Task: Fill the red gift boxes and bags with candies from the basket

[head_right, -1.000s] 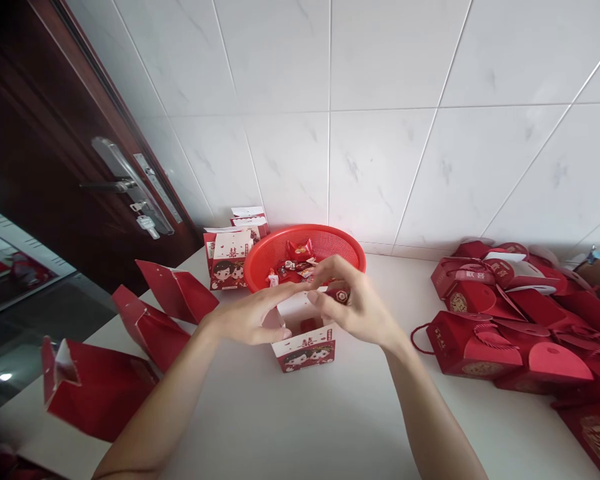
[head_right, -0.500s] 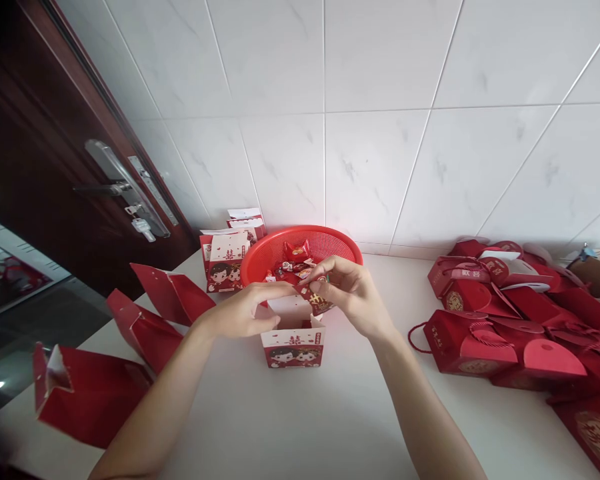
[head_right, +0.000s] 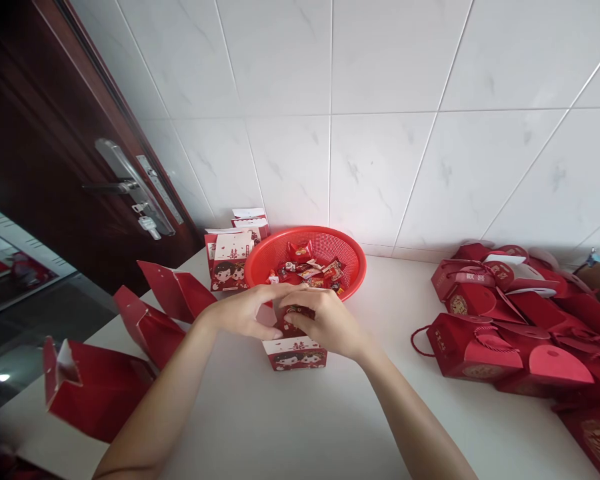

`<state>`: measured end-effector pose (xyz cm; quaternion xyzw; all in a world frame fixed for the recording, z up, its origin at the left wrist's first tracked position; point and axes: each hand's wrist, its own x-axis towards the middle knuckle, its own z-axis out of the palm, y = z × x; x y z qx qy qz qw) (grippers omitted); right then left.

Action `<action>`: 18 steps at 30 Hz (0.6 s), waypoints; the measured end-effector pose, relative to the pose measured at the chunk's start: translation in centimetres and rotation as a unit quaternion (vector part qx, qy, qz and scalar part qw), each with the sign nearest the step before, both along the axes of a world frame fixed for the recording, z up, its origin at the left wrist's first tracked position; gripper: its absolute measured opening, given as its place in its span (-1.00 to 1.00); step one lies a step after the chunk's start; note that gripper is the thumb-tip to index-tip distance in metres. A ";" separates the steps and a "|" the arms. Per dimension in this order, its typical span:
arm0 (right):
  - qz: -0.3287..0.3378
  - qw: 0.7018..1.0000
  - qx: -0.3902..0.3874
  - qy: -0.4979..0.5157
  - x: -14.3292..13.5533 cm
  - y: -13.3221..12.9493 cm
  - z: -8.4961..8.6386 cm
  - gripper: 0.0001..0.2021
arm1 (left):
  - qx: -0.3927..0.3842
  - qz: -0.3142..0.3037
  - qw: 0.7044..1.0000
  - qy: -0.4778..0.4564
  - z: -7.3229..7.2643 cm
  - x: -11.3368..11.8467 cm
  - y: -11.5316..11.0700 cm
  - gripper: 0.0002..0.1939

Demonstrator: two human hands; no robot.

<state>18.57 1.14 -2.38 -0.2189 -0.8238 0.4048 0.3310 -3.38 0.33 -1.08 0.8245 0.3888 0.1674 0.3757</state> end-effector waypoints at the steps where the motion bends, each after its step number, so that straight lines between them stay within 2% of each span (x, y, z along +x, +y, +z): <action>1: 0.002 1.000 -0.002 -0.018 -0.1 0.0 -0.1 -0.79 | -0.002 -0.003 1.000 0.002 0.0 -0.1 0.0 -0.21; 6: -0.006 0.998 0.007 -0.058 -0.1 0.1 -0.5 -0.81 | 0.013 0.003 1.000 0.013 -0.3 -0.4 0.2 -0.28; 13: -0.125 0.990 0.062 0.005 2.4 0.4 1.6 -0.90 | -0.001 0.001 1.000 0.015 -0.6 -0.6 0.5 -0.09; 18: -0.133 0.988 0.066 -0.037 3.5 0.9 2.2 -0.89 | 0.012 0.016 0.999 0.025 -0.3 0.0 -0.2 -0.11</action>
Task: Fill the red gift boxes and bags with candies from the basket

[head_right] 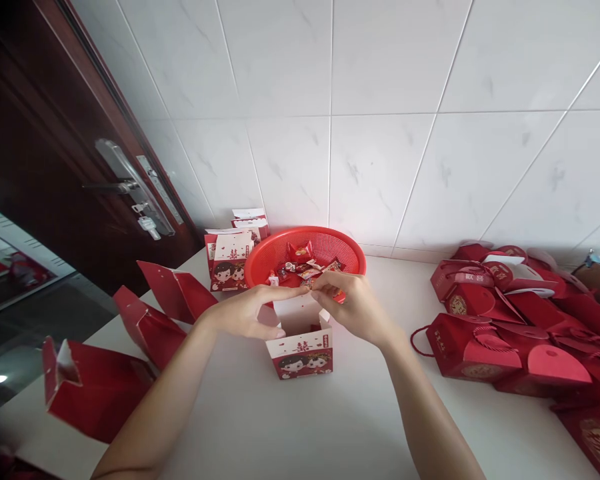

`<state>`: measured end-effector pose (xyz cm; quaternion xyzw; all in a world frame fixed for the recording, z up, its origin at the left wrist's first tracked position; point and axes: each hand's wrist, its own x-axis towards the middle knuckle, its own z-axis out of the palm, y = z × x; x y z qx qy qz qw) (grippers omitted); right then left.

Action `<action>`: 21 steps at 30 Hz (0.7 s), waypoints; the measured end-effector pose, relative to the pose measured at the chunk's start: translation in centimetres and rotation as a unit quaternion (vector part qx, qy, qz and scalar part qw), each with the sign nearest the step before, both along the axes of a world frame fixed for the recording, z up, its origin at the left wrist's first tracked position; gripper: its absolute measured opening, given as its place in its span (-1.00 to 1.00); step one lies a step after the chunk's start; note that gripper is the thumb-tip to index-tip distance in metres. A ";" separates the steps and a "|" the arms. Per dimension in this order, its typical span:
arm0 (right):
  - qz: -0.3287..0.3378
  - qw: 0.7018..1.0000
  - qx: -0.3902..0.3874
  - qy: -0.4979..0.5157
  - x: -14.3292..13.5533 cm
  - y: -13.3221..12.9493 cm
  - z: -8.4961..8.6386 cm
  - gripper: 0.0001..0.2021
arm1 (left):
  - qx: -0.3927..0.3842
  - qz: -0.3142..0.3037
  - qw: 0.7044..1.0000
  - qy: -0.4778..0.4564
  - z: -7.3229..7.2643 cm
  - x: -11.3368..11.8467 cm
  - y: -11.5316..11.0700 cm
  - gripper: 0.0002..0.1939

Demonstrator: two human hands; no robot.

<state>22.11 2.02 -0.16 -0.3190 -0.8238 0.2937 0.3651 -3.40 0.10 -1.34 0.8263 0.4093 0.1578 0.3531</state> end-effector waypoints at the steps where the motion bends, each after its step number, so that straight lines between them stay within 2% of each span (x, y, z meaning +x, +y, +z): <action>1: -0.006 1.000 0.001 -0.016 0.1 0.1 0.0 -0.88 | 0.003 0.000 1.000 0.003 0.2 0.2 -0.2 -0.11; 5: -0.049 0.991 0.007 -0.122 0.8 0.8 -0.5 -0.87 | 0.024 -0.005 1.000 0.004 0.8 1.0 -1.0 -0.15; 8: -0.051 0.982 -0.009 -0.184 1.1 1.4 -1.0 -0.94 | 0.040 0.008 0.999 -0.002 1.0 1.2 -1.0 -0.22; 12: -0.024 0.985 -0.006 -0.169 1.1 2.0 -1.5 -0.78 | 0.044 0.058 0.997 -0.003 0.9 0.9 -0.7 -0.27; 14: -0.027 0.988 0.003 -0.150 1.2 2.1 -1.5 -0.78 | 0.043 0.079 0.996 0.003 0.9 0.7 -0.7 -0.24; 18: -0.037 0.989 0.001 -0.146 1.6 2.3 -1.4 -0.80 | 0.002 0.078 0.996 0.033 1.1 0.8 -1.0 -0.08; 21: -0.030 0.989 -0.004 -0.146 1.9 2.2 -1.2 -0.80 | 0.009 0.064 0.997 0.044 1.2 1.3 -1.3 -0.15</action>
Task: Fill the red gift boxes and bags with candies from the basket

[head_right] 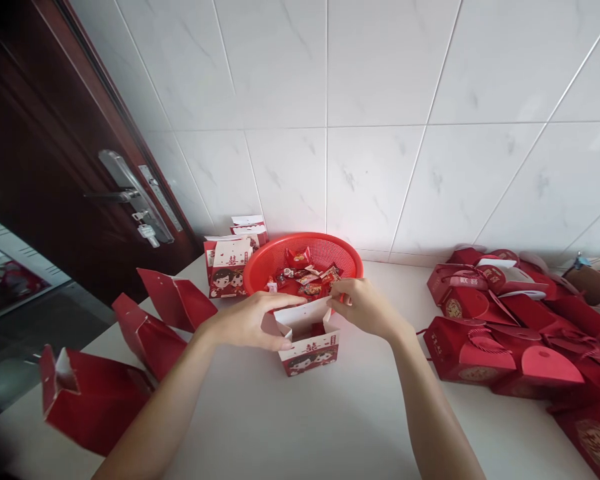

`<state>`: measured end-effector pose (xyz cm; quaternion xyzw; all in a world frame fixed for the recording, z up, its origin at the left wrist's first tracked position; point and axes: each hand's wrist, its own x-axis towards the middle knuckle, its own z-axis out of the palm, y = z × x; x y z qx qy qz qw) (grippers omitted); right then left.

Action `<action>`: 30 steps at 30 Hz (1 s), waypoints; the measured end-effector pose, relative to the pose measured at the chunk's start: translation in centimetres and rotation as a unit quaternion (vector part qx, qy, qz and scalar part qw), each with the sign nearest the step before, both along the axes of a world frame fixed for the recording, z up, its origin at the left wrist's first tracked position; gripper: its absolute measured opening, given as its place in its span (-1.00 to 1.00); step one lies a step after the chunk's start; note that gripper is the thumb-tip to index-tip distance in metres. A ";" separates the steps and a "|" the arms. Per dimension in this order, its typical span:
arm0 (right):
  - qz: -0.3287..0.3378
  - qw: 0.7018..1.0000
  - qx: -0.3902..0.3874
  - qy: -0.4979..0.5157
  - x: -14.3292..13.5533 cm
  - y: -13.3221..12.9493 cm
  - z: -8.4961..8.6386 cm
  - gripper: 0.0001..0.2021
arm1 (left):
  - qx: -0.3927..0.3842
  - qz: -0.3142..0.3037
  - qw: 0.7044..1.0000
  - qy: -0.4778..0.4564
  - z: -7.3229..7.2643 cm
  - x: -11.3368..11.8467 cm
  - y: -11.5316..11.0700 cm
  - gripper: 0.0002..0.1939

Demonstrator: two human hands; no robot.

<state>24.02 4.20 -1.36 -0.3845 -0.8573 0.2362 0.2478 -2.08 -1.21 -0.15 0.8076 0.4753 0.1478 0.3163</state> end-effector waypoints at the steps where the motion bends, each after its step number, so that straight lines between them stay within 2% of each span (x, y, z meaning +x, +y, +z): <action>1: 0.007 1.000 -0.002 0.001 0.1 -0.1 0.1 -0.80 | 0.018 -0.004 1.000 0.007 0.0 0.2 -0.1 -0.22; 6: 0.053 0.998 -0.034 0.017 0.2 -0.5 0.7 -0.78 | 0.087 -0.013 0.996 0.032 0.1 0.7 -0.3 -0.54; 11: 0.100 0.991 -0.090 -0.014 -0.1 -0.9 0.5 -0.73 | 0.082 -0.016 0.996 0.014 -0.5 0.9 0.5 -0.63; 14: 0.085 0.992 -0.091 -0.021 -0.2 -1.0 -0.2 -0.76 | 0.096 -0.011 0.995 -0.007 -1.2 1.0 0.8 -0.63; 19: 0.039 0.997 -0.066 0.028 -0.1 -1.5 -1.3 -0.82 | 0.116 0.016 0.992 -0.042 -2.4 1.0 0.5 -0.63; 24: 0.015 0.987 -0.032 0.157 -0.3 -2.0 -3.8 -0.82 | 0.118 0.028 0.988 -0.098 -4.0 0.8 0.8 -0.50; 27: -0.012 0.974 -0.028 0.224 -0.7 -2.3 -5.9 -0.78 | 0.139 0.040 0.981 -0.132 -4.9 0.9 1.3 -0.65; 30: -0.003 0.960 -0.074 0.271 -1.2 -3.0 -7.5 -0.71 | 0.168 0.041 0.973 -0.154 -5.4 1.1 1.4 -0.74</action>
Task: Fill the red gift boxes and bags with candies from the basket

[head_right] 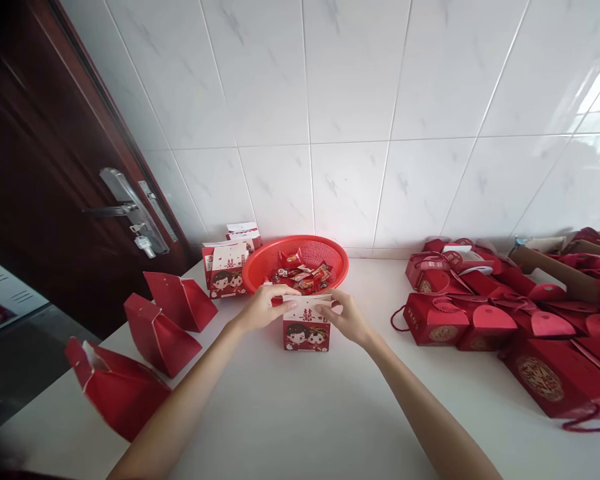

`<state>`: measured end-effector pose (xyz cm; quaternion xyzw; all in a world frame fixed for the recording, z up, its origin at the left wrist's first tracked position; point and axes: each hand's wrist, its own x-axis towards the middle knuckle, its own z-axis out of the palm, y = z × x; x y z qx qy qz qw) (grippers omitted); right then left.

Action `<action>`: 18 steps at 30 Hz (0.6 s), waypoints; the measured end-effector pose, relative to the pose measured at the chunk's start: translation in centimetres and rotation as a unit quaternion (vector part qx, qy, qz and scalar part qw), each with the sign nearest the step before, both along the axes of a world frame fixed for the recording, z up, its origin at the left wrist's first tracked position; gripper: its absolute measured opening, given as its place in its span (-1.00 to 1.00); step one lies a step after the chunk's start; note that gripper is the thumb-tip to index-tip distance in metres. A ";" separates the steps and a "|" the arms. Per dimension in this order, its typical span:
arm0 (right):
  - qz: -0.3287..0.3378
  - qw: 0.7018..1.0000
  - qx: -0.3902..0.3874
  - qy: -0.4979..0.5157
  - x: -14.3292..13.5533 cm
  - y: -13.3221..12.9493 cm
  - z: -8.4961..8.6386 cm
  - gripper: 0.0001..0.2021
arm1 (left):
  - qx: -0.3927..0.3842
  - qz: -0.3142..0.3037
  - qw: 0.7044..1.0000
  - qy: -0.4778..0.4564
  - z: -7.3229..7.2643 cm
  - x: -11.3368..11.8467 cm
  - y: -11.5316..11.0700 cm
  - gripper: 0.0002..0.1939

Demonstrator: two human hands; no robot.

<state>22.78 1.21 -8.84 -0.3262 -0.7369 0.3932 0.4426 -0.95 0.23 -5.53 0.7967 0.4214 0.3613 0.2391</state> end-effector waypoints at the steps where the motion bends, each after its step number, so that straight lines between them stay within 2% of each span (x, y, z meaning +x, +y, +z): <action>1: 0.007 1.000 -0.020 0.021 -0.2 -0.3 -0.3 -0.69 | 0.009 -0.004 1.000 -0.006 -0.1 0.1 -0.1 -0.76; 4: 0.001 0.995 -0.059 0.074 -0.6 -1.2 -0.8 -0.64 | 0.028 -0.021 0.999 -0.033 -0.2 0.4 -0.6 -0.77; 8: -0.007 0.992 -0.069 0.104 -0.6 -2.6 -1.0 -0.59 | 0.027 -0.015 0.996 -0.086 -1.1 1.0 -1.8 -0.74; 11: -0.008 0.990 -0.081 0.116 -0.3 -3.8 -1.1 -0.56 | -0.008 -0.008 0.991 -0.135 -2.3 1.4 -2.6 -0.69; 15: -0.020 0.989 -0.083 0.124 -0.2 -5.6 -1.4 -0.60 | -0.081 -0.007 0.973 -0.215 -3.7 1.8 -3.5 -0.52; 18: -0.023 0.988 -0.076 0.134 -0.2 -6.8 -1.8 -0.63 | -0.090 -0.009 0.964 -0.248 -4.2 2.1 -4.1 -0.48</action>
